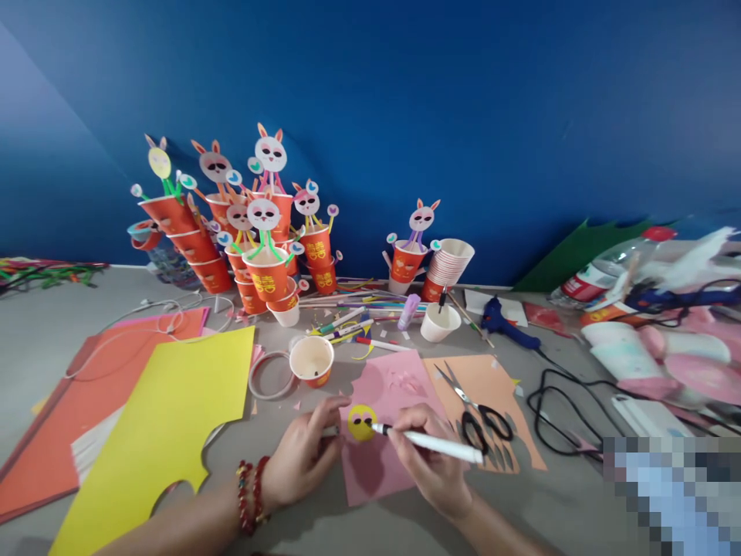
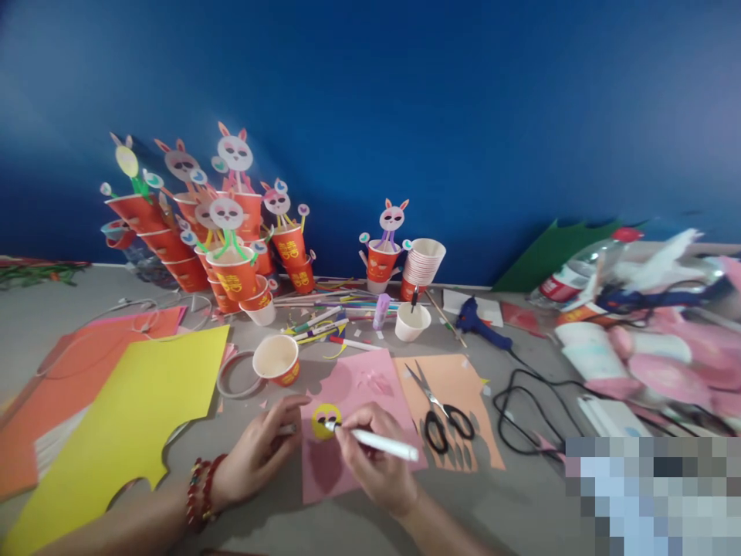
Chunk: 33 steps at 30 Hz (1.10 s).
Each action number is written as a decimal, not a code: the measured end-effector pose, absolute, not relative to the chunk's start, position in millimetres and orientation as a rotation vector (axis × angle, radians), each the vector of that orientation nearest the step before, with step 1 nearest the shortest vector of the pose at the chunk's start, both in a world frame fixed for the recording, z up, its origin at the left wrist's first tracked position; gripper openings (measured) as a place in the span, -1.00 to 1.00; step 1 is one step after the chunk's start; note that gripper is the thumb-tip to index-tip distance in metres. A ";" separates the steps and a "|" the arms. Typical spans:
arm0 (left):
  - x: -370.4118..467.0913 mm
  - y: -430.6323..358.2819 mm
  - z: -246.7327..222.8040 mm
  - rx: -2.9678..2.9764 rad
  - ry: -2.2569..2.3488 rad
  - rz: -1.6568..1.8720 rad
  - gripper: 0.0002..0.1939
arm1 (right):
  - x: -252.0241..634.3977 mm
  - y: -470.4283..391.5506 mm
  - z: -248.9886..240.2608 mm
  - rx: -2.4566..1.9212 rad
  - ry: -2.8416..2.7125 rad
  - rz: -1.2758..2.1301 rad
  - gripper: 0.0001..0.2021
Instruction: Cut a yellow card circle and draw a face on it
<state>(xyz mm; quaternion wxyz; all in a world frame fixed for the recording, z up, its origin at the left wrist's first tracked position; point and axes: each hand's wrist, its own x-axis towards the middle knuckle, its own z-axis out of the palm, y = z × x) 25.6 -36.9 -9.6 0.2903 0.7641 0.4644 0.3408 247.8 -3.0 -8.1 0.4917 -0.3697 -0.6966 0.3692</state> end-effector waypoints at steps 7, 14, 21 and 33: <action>26.6 -35.8 -10.9 2.121 1.083 0.919 -0.40 | 242.9 -9.7 -5.7 -0.765 -1.863 1.079 -0.87; 28.2 -37.8 -9.2 2.153 0.975 0.862 -0.32 | 232.4 -10.0 -7.0 -0.774 -1.955 1.185 -0.87; 29.4 -45.1 -0.8 2.351 0.918 0.889 -0.43 | 230.2 -13.9 -8.2 -0.548 -1.994 1.328 -0.78; 30.0 -41.8 8.2 2.426 1.207 1.046 -0.64 | 241.6 5.1 -4.3 -0.817 -2.037 1.076 -0.47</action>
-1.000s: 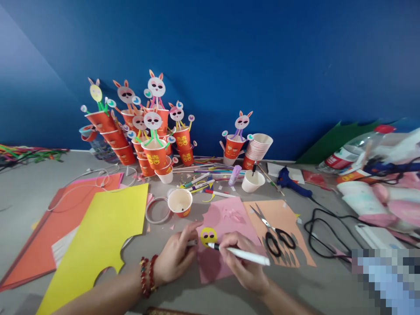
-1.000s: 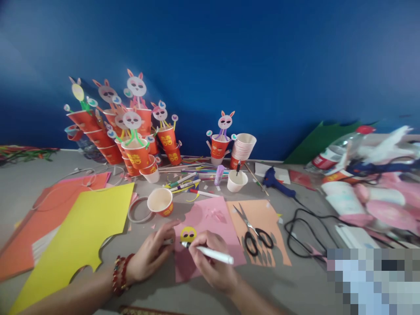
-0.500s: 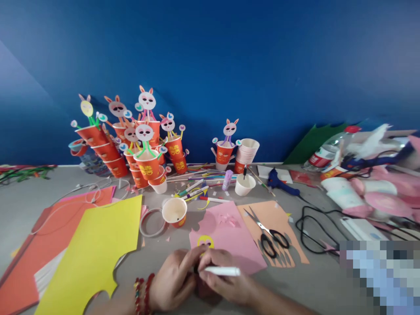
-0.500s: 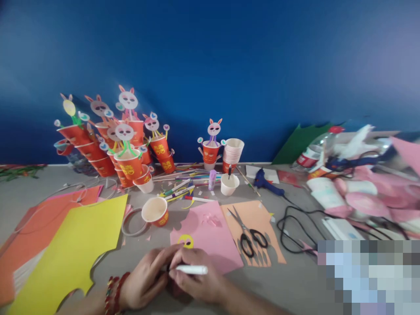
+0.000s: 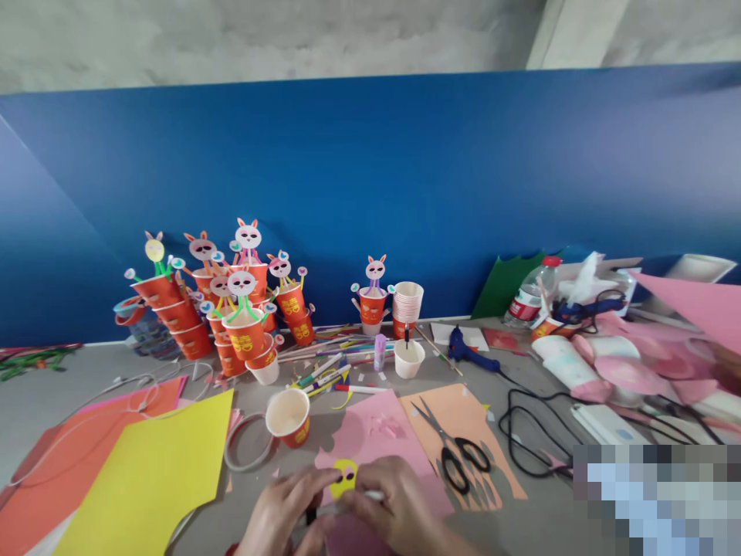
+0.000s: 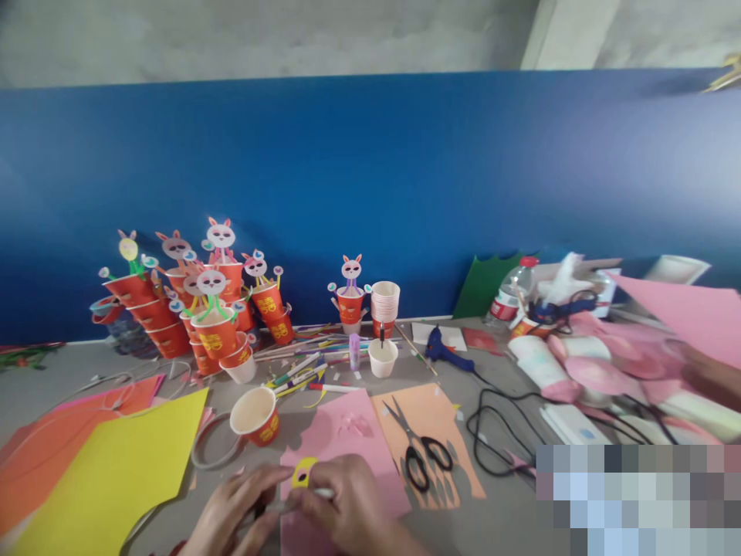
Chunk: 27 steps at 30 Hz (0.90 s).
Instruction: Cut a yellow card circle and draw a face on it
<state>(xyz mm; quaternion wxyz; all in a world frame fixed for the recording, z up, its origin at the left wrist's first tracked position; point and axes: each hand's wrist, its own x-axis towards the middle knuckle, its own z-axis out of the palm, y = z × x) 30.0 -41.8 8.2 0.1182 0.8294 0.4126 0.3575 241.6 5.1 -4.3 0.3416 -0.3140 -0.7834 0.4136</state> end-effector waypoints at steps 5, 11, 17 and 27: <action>43.7 -40.8 44.7 2.600 1.017 1.157 -0.64 | 240.5 -2.1 -19.0 -0.787 -1.931 1.107 -0.36; 66.0 -38.6 79.6 2.662 0.991 1.151 -0.58 | 244.4 -4.7 -14.3 -0.879 -1.787 0.963 -0.39; 58.5 -14.3 95.8 2.796 1.167 1.274 -0.64 | 260.9 20.7 20.0 -0.902 -1.759 1.006 -0.46; 34.5 -36.4 44.9 2.893 0.939 1.148 -0.66 | 266.0 84.0 23.4 -1.289 -2.171 0.378 -0.83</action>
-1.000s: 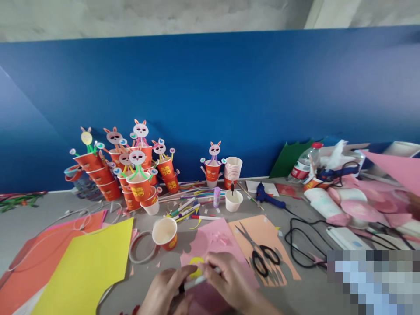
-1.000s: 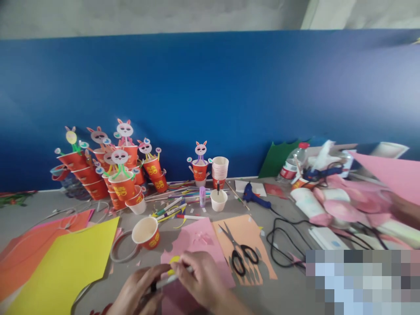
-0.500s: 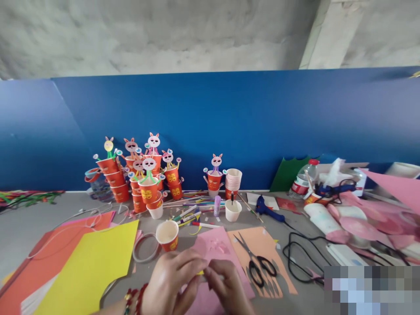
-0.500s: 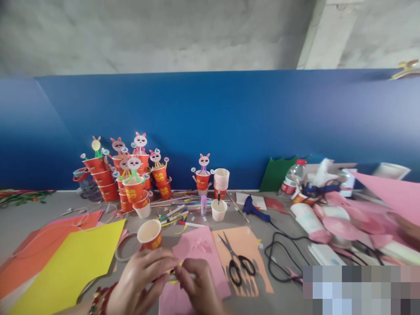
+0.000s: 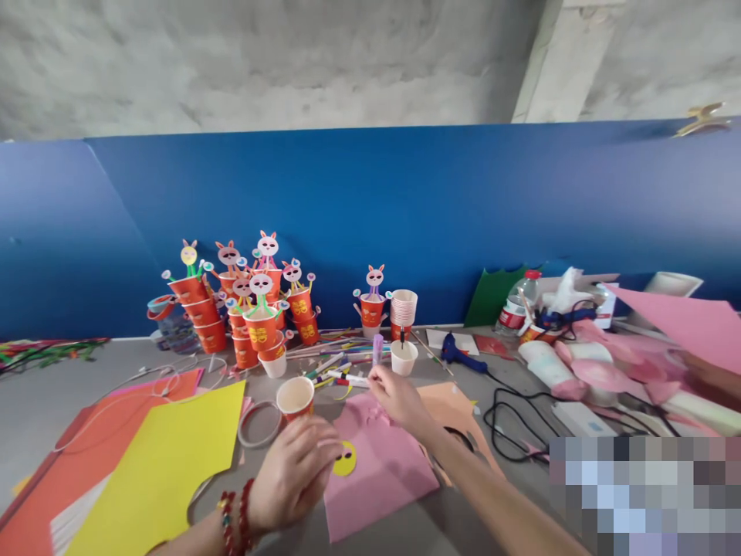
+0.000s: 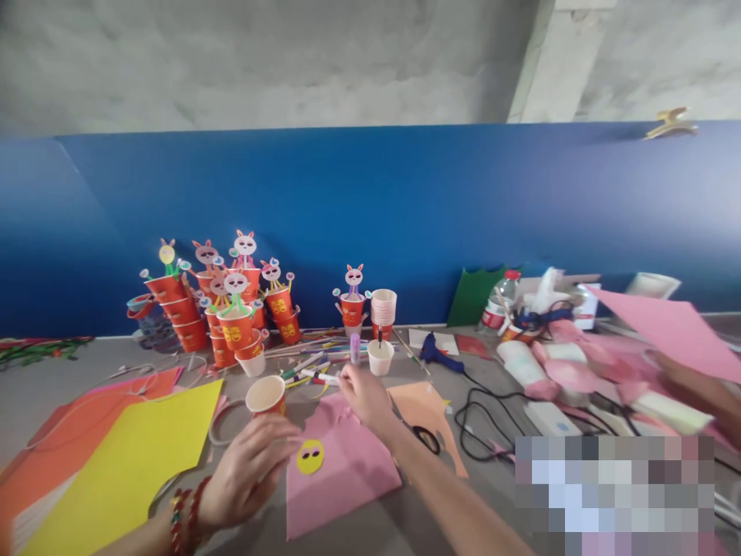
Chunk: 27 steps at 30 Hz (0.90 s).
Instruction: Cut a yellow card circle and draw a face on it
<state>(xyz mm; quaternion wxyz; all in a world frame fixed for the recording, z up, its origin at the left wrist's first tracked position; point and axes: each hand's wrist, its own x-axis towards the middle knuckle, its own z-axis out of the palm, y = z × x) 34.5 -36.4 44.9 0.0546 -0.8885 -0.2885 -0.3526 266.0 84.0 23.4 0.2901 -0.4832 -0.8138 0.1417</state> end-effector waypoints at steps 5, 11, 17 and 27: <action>44.8 -46.3 17.2 -2.848 -0.722 -0.883 -0.75 | 228.2 111.1 14.1 -1.197 -2.349 0.259 -0.92; 29.2 -48.9 0.7 -2.894 -0.751 -0.809 -0.76 | 215.4 112.6 4.0 -1.062 -2.566 0.191 -0.83; 17.6 -51.3 -8.4 -2.882 -1.135 -0.637 -0.75 | 222.2 113.2 -0.9 -1.089 -2.574 0.153 -0.83; 18.9 -53.4 -16.3 -2.935 -1.136 -0.522 -0.63 | 279.3 68.5 5.0 -1.062 -2.424 0.214 -0.87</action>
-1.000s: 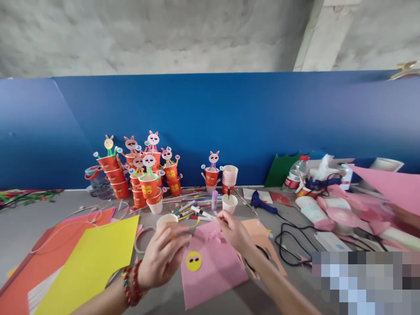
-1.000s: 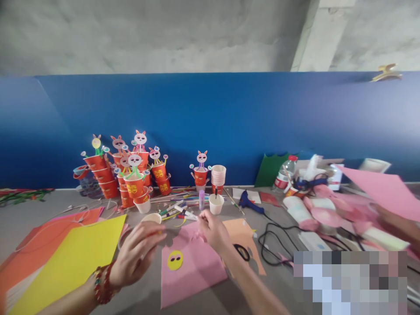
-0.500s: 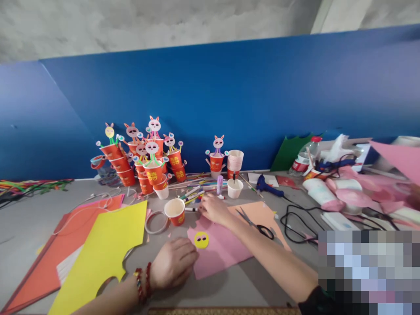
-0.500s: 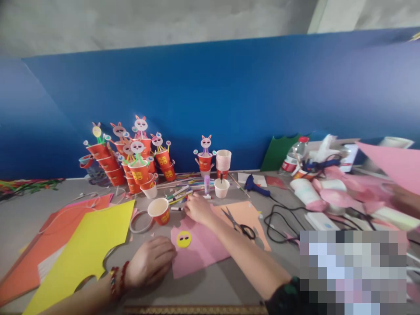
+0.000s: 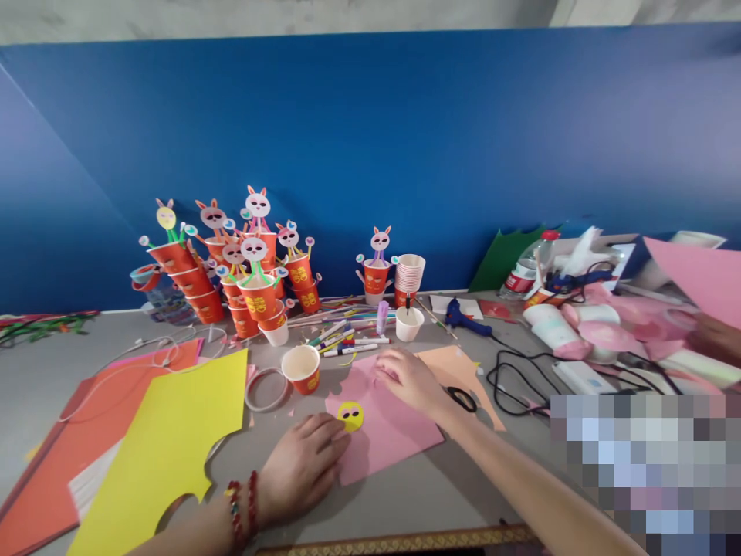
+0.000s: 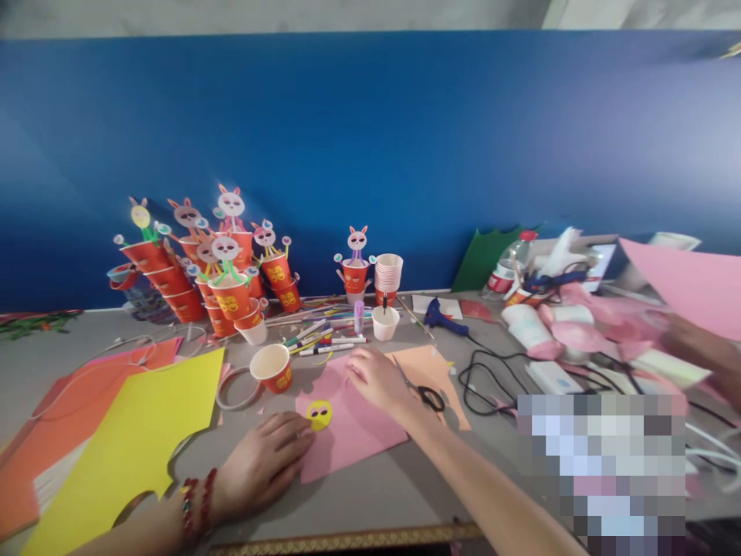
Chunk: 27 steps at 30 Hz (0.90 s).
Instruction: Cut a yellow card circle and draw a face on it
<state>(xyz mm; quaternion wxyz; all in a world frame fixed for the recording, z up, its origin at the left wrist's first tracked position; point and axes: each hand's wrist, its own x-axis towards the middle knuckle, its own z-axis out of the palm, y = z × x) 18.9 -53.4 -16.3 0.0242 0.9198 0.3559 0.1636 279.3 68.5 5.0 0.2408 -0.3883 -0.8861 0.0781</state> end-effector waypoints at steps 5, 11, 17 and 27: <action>26.4 -55.3 -17.9 2.893 0.961 0.485 -0.61 | 299.1 23.5 -9.6 -1.103 -2.361 0.317 -0.85; 33.0 -59.8 -11.7 2.902 0.855 0.423 -0.62 | 298.0 0.0 -22.2 -1.121 -2.443 0.278 -0.77; 39.0 -61.3 -11.1 2.948 0.848 0.392 -0.61 | 295.8 -1.3 -22.1 -1.137 -2.461 0.255 -0.76; 44.0 -49.6 -22.1 3.033 0.810 0.561 -0.67 | 362.1 34.5 -4.2 -1.427 -2.125 0.172 -0.84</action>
